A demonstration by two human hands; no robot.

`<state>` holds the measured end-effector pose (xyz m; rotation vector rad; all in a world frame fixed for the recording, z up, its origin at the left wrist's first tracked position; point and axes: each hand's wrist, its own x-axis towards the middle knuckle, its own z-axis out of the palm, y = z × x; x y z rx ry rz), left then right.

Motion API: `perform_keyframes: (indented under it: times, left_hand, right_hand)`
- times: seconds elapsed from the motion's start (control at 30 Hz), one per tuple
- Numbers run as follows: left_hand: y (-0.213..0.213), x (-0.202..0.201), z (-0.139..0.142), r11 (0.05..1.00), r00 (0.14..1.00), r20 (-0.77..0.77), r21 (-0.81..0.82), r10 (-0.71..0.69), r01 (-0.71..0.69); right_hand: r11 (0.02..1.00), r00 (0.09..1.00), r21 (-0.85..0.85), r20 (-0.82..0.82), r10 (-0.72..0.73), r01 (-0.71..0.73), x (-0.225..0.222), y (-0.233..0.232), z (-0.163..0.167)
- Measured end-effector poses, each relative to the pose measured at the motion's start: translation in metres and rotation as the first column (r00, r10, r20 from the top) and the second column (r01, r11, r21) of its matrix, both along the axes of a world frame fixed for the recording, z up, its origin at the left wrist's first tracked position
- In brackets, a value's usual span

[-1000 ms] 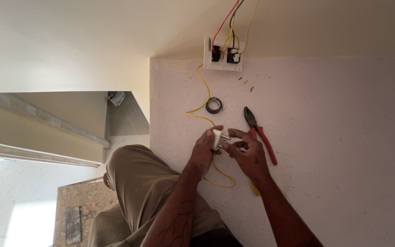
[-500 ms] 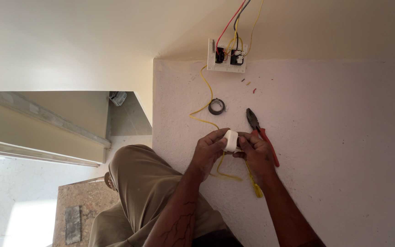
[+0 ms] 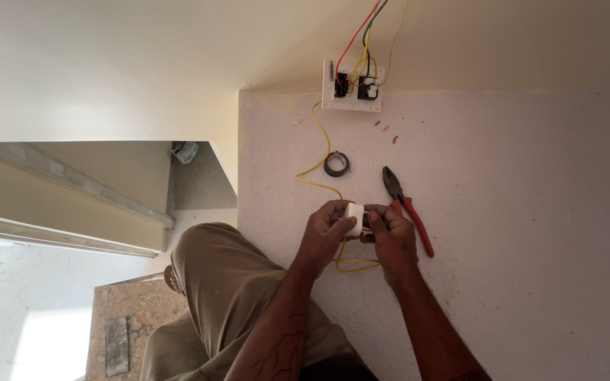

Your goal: The person wires an electrical plug by stripping a yellow wire with pliers and securing the wire ends into the plug terminals using a screwdriver.

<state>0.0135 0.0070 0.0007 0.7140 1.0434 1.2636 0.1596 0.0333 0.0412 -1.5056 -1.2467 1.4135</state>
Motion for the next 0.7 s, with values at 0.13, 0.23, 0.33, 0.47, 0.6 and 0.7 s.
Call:
perform_keyframes:
  times: [0.13,0.23,0.33,0.47,0.6,0.7]
  left_hand:
    - [0.001,-0.003,0.002,0.999,0.988,0.151,-0.052,0.008,0.0]
    - [-0.001,-0.002,0.004,0.999,0.99,0.139,-0.036,-0.03,0.035]
    - [-0.002,-0.002,0.006,0.999,0.997,0.07,0.004,-0.041,0.041]
    - [0.006,-0.008,0.005,0.981,0.934,0.302,-0.023,0.19,-0.192]
    - [0.006,-0.02,0.005,0.904,0.652,0.667,-0.08,0.362,-0.42]
    - [0.005,-0.026,0.007,0.865,0.463,0.802,-0.125,0.376,-0.486]
  right_hand:
    - [0.996,0.998,-0.087,-0.052,-0.037,0.032,-0.001,0.001,0.007]
    - [0.996,1.0,-0.085,-0.028,-0.011,0.009,0.002,-0.003,0.015]
    - [1.0,0.99,-0.028,0.14,-0.001,0.005,-0.002,-0.005,0.02]
    - [0.992,0.955,-0.045,0.268,0.129,-0.121,-0.006,-0.01,0.02]
    - [0.893,0.829,-0.257,0.344,0.441,-0.368,0.001,-0.018,0.017]
    - [0.887,0.746,-0.209,0.481,0.461,-0.413,0.004,-0.022,0.013]
